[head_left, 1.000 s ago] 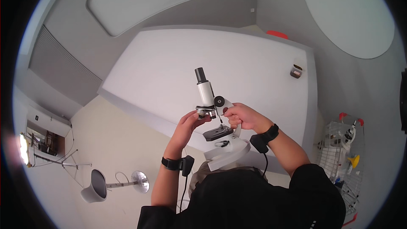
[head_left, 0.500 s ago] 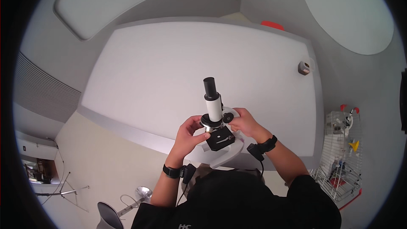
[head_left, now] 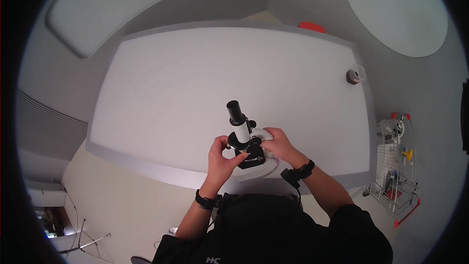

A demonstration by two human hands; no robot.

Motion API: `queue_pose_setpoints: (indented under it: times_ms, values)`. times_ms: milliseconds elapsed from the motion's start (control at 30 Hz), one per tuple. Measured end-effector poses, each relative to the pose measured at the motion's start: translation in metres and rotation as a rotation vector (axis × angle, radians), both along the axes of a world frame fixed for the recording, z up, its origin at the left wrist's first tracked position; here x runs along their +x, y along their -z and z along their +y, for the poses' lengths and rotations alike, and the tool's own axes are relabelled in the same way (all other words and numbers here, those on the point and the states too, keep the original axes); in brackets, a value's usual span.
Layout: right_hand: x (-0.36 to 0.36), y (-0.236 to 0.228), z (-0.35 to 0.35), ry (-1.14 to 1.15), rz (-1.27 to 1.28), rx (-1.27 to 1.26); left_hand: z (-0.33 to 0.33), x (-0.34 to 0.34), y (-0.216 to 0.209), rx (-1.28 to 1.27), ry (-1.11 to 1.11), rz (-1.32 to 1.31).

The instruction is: The person assembles two microscopes on a white table. They retrieve microscope parts from a wire cart, place them on the table, and connect the eyepieces, bodies, and bases. The person handles the components one at a time, screwing parts together to form complete microscope units.

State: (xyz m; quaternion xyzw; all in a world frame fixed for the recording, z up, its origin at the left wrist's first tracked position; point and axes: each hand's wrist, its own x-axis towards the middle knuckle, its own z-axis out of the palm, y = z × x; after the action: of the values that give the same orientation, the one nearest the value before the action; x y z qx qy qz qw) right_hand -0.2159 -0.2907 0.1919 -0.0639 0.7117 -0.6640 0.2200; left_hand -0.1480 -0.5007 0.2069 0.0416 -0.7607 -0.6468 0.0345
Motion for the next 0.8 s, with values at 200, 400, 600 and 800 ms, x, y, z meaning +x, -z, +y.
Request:
queue_pose_setpoints:
  times_ms: [200,400,600,800]
  values:
    - [0.0,-0.001,0.003,-0.009,-0.222,-0.158,0.016,0.006,-0.025,-0.409,-0.104,0.109]
    - [-0.001,0.021,0.003,-0.069,-0.454,-0.426,-0.012,-0.002,0.016,0.368,0.089,0.037]
    - [-0.011,0.039,0.001,-0.118,-0.409,-0.305,-0.034,-0.021,0.031,0.615,0.263,-0.22]
    - [-0.018,0.091,-0.008,-0.321,-0.14,-0.049,-0.048,-0.014,0.058,0.219,0.456,-0.245]
